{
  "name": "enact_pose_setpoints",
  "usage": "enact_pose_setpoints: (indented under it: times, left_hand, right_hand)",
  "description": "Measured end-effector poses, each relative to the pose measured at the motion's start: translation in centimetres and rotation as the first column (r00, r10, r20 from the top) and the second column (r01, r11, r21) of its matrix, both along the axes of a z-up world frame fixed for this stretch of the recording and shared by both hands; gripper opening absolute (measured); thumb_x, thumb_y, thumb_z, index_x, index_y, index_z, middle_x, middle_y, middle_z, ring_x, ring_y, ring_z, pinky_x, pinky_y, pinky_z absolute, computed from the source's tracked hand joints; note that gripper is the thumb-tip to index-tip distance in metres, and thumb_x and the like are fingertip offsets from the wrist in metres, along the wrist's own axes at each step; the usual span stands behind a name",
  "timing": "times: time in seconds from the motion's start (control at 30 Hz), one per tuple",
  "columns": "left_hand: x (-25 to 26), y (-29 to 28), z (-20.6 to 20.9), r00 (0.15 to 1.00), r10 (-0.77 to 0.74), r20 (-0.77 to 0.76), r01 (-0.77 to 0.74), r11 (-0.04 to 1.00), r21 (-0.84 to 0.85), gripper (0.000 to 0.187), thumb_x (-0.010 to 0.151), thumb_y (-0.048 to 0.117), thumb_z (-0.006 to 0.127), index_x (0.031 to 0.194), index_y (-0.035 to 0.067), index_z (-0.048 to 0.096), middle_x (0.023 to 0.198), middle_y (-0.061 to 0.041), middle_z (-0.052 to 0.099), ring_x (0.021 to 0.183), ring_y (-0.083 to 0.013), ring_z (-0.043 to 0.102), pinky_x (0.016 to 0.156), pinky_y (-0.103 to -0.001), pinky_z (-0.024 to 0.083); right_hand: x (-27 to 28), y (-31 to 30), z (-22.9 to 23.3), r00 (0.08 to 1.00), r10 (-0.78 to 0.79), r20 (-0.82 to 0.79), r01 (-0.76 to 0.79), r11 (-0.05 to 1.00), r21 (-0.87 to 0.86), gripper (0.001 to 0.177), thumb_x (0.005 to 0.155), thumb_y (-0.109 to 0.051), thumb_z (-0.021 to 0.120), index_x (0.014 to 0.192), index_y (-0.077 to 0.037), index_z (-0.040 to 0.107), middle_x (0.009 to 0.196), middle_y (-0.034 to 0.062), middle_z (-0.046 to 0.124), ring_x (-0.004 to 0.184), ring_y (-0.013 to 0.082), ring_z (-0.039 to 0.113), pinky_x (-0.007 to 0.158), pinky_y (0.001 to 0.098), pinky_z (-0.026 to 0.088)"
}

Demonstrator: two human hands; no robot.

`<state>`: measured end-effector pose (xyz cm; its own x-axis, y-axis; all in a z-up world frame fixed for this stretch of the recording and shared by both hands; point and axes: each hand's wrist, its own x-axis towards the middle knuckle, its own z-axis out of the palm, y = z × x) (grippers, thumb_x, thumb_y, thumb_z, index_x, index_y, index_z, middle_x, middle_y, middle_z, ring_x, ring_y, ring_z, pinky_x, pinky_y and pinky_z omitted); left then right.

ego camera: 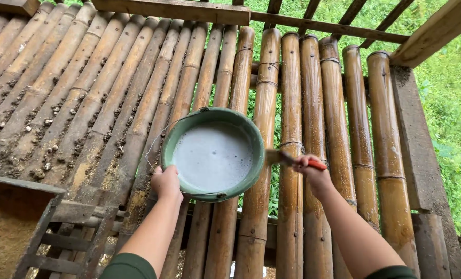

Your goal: The person holds a green bucket containing a white liquid and uses a paintbrush to apply the liquid onto a bamboo floor. The person systematically brushes the liquid onto the bamboo poles, moving along the floor as they work.

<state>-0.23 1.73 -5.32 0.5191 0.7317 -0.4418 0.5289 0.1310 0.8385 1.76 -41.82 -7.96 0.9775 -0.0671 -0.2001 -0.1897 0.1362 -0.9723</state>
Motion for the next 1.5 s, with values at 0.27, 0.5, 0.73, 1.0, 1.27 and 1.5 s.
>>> enact_pose_setpoints:
  times: [0.27, 0.5, 0.73, 1.0, 1.27, 1.5]
  left_hand:
    - [-0.1, -1.1, 5.4, 0.998, 0.001, -0.057, -0.003, 0.999, -0.035, 0.074, 0.072, 0.010, 0.057, 0.146, 0.006, 0.054, 0.122, -0.013, 0.066, 0.104, -0.0278, 0.061, 0.088, -0.045, 0.047]
    - [-0.4, -0.5, 1.4, 1.000, 0.006, 0.003, -0.006, 0.998, 0.057, 0.052, 0.067, 0.013, 0.058, 0.118, 0.010, 0.071, 0.103, -0.010, 0.066, 0.105, -0.0275, 0.064, 0.087, -0.040, 0.049]
    - [-1.4, -1.8, 5.1, 0.999, 0.013, 0.048, -0.015, 0.999, 0.048, 0.046, 0.067, 0.011, 0.059, 0.111, 0.006, 0.069, 0.091, -0.011, 0.063, 0.094, -0.0249, 0.061, 0.076, -0.038, 0.048]
    - [-0.9, -1.6, 5.0, 0.998, -0.025, -0.055, 0.028, 0.998, 0.054, 0.051, 0.069, 0.016, 0.060, 0.119, 0.012, 0.069, 0.108, -0.010, 0.062, 0.111, -0.0309, 0.062, 0.094, -0.043, 0.047]
    - [-0.9, -1.6, 4.5, 0.999, -0.030, -0.042, 0.032, 0.998, 0.061, 0.051, 0.069, 0.013, 0.060, 0.119, 0.008, 0.069, 0.110, -0.014, 0.065, 0.114, -0.0309, 0.061, 0.094, -0.043, 0.047]
    - [-0.2, -1.2, 6.8, 0.993, -0.012, -0.119, 0.005, 0.998, -0.061, 0.085, 0.072, 0.008, 0.054, 0.157, 0.008, 0.044, 0.135, -0.009, 0.066, 0.106, -0.0254, 0.064, 0.086, -0.043, 0.047]
  right_hand:
    - [-9.4, -1.3, -0.5, 0.963, 0.247, -0.113, -0.247, 0.969, 0.011, 0.027, 0.076, 0.017, 0.060, 0.069, -0.008, 0.053, 0.083, 0.0136, 0.069, 0.078, 0.0259, 0.067, 0.073, 0.0319, 0.051]
    - [-5.9, -2.1, 0.6, 0.947, 0.290, -0.139, -0.285, 0.957, 0.052, 0.029, 0.060, 0.024, 0.054, 0.067, -0.004, 0.051, 0.083, 0.0217, 0.068, 0.080, 0.0348, 0.066, 0.070, 0.0404, 0.052]
    - [-2.7, -0.1, -1.7, 0.999, 0.049, 0.020, -0.051, 0.993, 0.110, 0.034, 0.076, 0.019, 0.064, 0.081, -0.011, 0.049, 0.105, 0.0108, 0.067, 0.099, 0.0265, 0.067, 0.084, 0.0354, 0.054]
    - [-9.5, -2.9, -0.5, 0.856, 0.477, -0.201, -0.494, 0.868, -0.046, 0.030, 0.058, 0.022, 0.058, 0.065, -0.006, 0.052, 0.078, 0.0146, 0.071, 0.079, 0.0267, 0.068, 0.070, 0.0375, 0.051]
    - [-0.1, 1.7, 1.6, 0.962, 0.264, 0.069, -0.227, 0.914, -0.336, 0.025, 0.077, 0.020, 0.057, 0.073, -0.005, 0.057, 0.097, 0.0138, 0.073, 0.090, 0.0252, 0.065, 0.084, 0.0369, 0.048]
    - [-9.6, 2.2, 3.7, 0.789, 0.603, -0.120, -0.584, 0.674, -0.452, 0.031, 0.077, 0.008, 0.049, 0.068, -0.020, 0.058, 0.080, -0.0035, 0.072, 0.078, 0.0138, 0.069, 0.086, 0.0290, 0.054]
